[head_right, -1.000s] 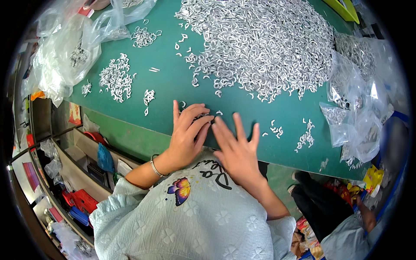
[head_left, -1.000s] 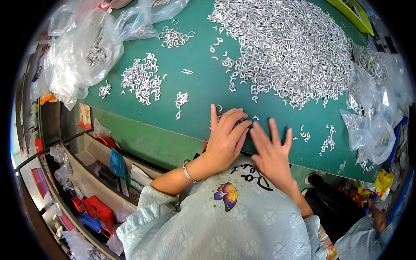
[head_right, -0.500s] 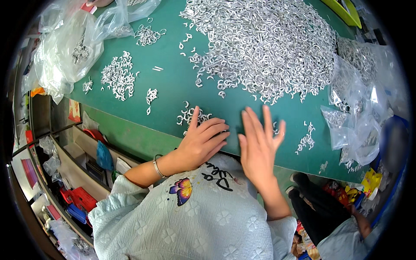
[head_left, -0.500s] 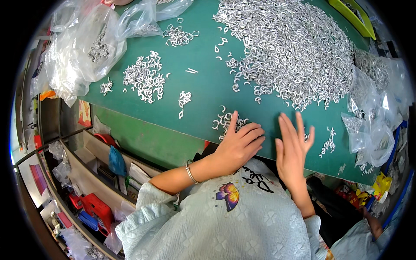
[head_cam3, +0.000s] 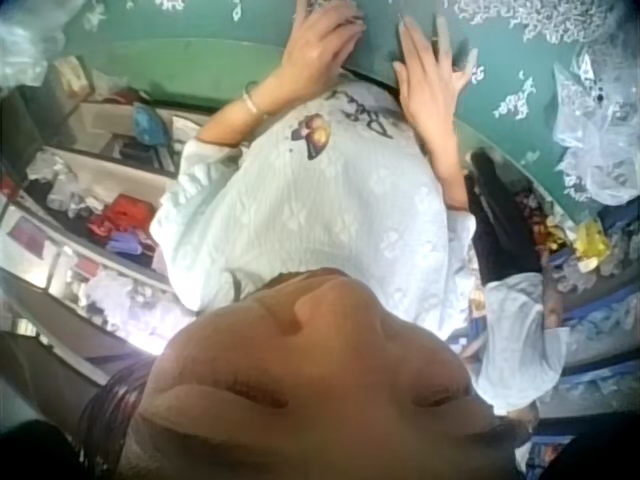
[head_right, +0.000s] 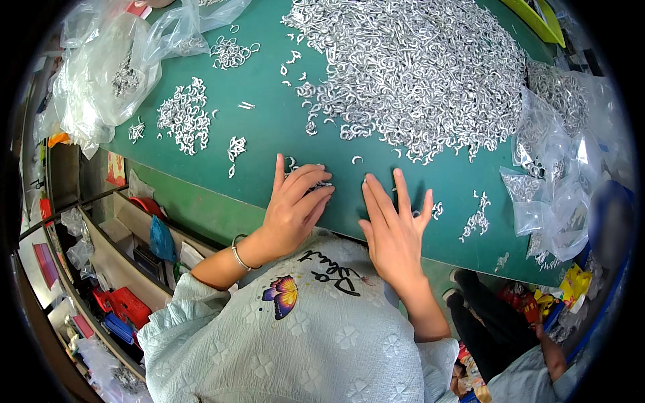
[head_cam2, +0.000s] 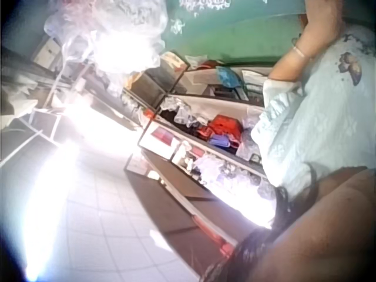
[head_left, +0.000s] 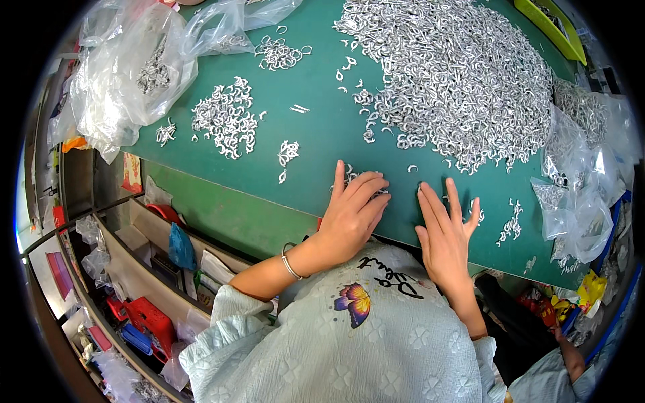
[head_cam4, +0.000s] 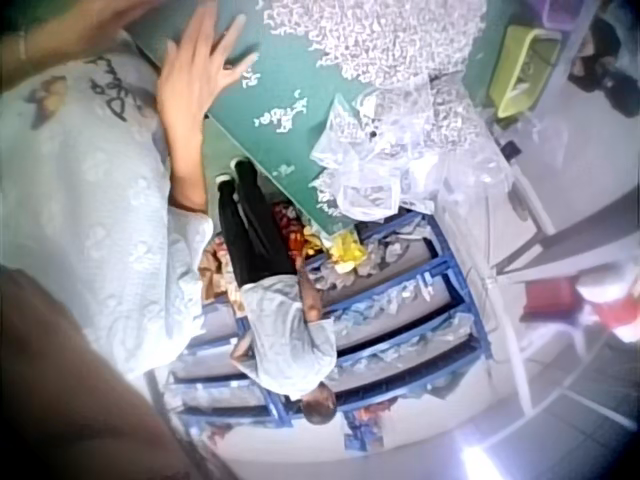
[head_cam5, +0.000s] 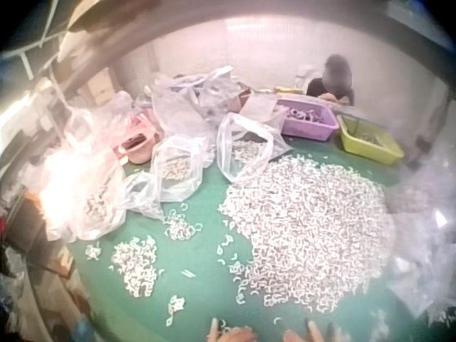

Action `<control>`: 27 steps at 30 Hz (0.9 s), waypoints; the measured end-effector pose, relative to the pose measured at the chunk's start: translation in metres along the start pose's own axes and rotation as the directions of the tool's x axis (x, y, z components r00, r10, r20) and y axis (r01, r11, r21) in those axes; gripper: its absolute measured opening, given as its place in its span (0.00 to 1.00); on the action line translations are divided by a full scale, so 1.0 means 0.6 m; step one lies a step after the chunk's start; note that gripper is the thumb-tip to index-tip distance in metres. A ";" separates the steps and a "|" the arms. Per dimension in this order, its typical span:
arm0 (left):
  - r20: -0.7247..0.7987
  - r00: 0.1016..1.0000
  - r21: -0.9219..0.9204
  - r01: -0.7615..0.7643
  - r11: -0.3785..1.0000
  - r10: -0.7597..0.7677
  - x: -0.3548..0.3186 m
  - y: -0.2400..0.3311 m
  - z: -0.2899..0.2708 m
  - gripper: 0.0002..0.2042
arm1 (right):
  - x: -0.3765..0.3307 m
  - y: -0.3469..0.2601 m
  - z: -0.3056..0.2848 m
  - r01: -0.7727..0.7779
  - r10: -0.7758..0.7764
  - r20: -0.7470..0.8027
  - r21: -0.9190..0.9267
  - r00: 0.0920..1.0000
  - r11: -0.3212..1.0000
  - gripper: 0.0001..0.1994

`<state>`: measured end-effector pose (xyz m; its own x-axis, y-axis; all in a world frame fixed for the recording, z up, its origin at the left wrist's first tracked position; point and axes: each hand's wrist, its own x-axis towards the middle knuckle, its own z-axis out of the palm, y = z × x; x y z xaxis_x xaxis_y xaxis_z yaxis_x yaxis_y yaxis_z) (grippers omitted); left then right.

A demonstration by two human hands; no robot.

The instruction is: The person sorts small metal hooks by hand on a green workbench, picking them from a large pile and grouping them or placing them into plastic bags.

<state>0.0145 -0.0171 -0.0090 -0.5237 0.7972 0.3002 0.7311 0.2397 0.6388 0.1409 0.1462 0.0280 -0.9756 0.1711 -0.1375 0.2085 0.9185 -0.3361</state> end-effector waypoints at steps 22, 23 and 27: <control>0.123 0.992 -0.019 -0.030 0.999 0.032 0.017 0.014 -0.007 0.15 | 0.073 0.049 0.012 -0.165 0.150 -0.319 -0.021 0.936 0.986 0.33; 0.096 0.995 -0.041 -0.012 0.999 0.016 0.012 0.011 -0.007 0.15 | 0.068 0.039 0.014 -0.147 0.137 -0.275 -0.015 0.952 0.989 0.33; 0.027 0.999 -0.113 0.030 0.993 -0.028 0.008 0.008 -0.003 0.15 | 0.028 0.004 0.012 -0.076 0.080 -0.125 0.041 0.989 0.996 0.34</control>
<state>0.0146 -0.0128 -0.0035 -0.5316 0.8050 0.2632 0.6608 0.1998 0.7235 0.1256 0.1488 0.0183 -0.9567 0.2874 -0.0467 0.2843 0.8876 -0.3623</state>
